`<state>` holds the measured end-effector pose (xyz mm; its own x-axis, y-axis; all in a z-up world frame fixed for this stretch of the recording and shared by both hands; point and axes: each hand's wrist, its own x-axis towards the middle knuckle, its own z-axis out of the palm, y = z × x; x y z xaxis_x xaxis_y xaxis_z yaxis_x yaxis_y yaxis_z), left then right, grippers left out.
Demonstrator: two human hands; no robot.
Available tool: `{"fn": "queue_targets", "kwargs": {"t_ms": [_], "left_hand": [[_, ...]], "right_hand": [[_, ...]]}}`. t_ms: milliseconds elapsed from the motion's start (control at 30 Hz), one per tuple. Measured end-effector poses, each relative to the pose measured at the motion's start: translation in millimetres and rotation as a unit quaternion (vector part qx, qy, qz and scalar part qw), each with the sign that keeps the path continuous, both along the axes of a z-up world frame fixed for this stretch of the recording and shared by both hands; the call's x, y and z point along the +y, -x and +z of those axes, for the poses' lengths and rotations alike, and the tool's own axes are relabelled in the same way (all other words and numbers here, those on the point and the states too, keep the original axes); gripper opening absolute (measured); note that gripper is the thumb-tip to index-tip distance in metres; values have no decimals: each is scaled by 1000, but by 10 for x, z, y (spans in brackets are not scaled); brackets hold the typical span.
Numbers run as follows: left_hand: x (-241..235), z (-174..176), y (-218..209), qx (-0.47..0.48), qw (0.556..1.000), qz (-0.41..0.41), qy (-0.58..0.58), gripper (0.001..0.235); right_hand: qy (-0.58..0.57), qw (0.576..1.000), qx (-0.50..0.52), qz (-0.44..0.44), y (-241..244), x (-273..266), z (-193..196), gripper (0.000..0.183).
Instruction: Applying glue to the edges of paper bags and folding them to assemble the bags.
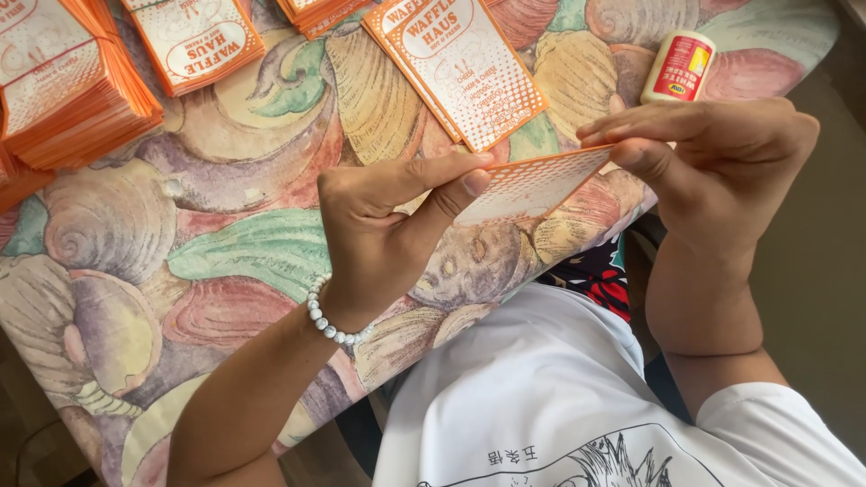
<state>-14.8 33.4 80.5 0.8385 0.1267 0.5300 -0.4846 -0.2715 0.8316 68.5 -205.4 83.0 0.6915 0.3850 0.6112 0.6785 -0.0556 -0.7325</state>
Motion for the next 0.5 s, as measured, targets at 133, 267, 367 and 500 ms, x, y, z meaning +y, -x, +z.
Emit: {"fn": "queue_targets", "kwargs": {"t_ms": [133, 267, 367, 500], "left_hand": [[-10, 47, 9, 12, 1000, -6, -3, 11], [-19, 60, 0, 24, 1000, 6, -3, 13], [-16, 23, -7, 21, 1000, 13, -9, 12], [-2, 52, -15, -16, 1000, -20, -12, 12]], "right_hand": [[0, 999, 48, 23, -3, -26, 17, 26], [2, 995, 74, 69, -2, 62, -10, 66], [-7, 997, 66, 29, 52, 164, -26, 29], [-30, 998, 45, 40, -15, 159, -52, 10]]}}
